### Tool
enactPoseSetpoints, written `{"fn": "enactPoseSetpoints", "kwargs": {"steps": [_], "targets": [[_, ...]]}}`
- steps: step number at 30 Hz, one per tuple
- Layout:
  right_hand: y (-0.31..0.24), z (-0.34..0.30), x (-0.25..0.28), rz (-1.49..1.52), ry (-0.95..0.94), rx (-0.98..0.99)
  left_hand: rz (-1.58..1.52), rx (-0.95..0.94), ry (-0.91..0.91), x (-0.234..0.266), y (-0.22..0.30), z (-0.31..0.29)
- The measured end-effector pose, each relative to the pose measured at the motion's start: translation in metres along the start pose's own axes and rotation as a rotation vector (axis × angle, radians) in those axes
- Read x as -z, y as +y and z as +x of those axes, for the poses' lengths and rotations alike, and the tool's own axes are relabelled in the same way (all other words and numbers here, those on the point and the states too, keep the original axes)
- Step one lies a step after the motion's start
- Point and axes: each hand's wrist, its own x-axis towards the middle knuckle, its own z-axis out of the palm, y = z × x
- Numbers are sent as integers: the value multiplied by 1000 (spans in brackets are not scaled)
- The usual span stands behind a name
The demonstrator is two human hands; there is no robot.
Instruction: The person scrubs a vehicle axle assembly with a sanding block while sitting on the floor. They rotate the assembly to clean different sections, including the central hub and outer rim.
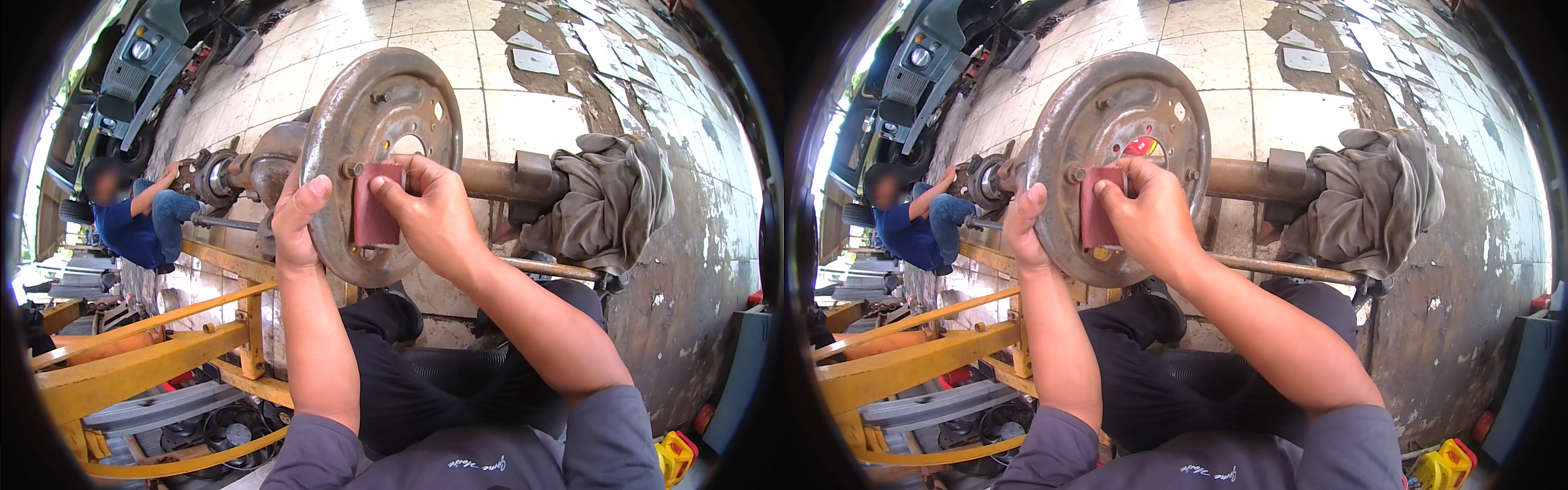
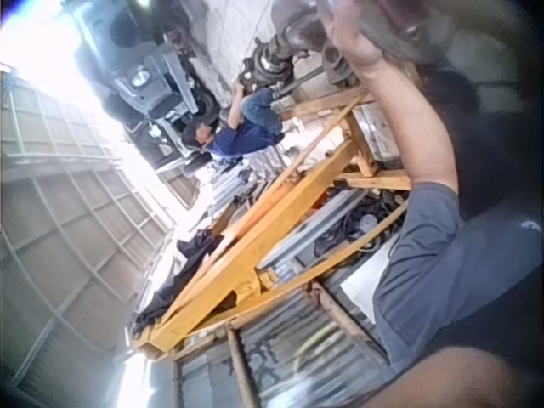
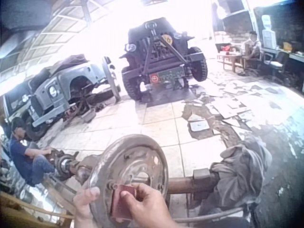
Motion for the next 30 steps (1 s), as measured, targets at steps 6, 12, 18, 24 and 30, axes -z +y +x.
{"fn": "enactPoseSetpoints", "kwargs": {"steps": [6,12,18,24,30], "targets": [[6,16,0,-31,96,119,-63,68,-27,-1,0,3],[-23,29,14,-569,61,633,-94,62,-31,-3,4,0],[-35,32,23,-893,-16,913,-107,29,-110,-6,3,3],[-31,36,30,-980,-77,915,-65,15,-74,-10,4,2],[-33,37,22,-844,-65,893,-137,46,-75,-6,3,4]]}}
